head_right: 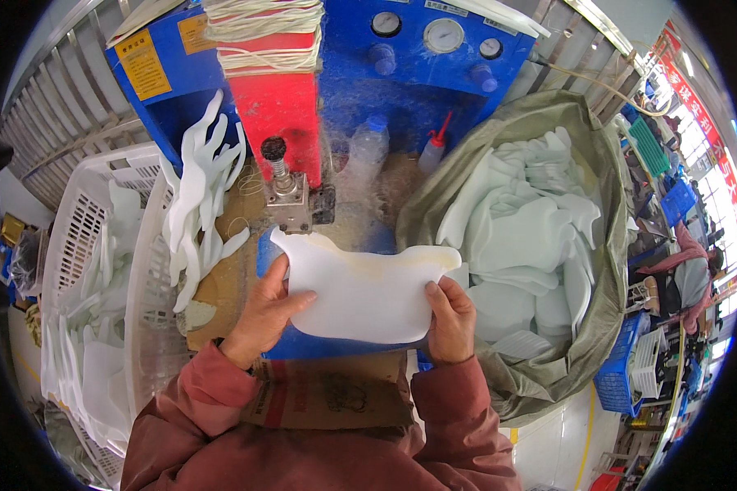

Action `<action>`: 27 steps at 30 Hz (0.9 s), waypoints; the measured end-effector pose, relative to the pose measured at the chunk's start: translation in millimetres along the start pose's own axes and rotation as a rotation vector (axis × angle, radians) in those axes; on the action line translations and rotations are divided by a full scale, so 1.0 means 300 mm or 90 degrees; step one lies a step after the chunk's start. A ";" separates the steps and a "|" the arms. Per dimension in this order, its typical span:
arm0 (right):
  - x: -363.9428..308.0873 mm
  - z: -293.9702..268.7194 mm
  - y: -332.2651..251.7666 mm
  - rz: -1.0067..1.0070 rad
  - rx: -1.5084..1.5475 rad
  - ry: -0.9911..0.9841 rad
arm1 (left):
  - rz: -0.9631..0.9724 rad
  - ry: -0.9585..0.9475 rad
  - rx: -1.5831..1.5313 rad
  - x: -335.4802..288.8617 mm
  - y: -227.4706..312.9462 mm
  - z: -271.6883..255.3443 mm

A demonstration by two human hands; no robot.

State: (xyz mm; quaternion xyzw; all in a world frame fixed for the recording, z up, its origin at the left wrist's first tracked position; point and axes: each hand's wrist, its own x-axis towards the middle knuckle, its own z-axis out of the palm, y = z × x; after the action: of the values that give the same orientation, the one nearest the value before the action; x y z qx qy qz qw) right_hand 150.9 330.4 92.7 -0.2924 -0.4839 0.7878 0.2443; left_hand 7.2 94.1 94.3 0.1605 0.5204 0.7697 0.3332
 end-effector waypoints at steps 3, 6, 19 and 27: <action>0.000 -0.024 -0.009 0.002 -0.013 -0.001 | -0.009 -0.011 0.000 0.006 -0.008 0.012; 0.001 -0.053 -0.006 0.002 -0.022 0.004 | -0.013 -0.024 -0.006 0.011 -0.015 0.025; -0.072 -0.062 0.039 -0.037 0.026 -0.035 | -0.044 -0.017 0.075 -0.073 -0.029 -0.004; -0.123 -0.032 0.332 -0.011 -0.570 -0.097 | -0.296 0.154 0.268 -0.327 -0.128 -0.229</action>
State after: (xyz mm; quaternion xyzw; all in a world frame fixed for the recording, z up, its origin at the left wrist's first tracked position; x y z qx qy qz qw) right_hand 173.5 270.6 7.2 -0.3062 -0.7962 0.5178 0.0641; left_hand 51.0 -11.1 41.2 0.0102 0.7262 0.5624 0.3953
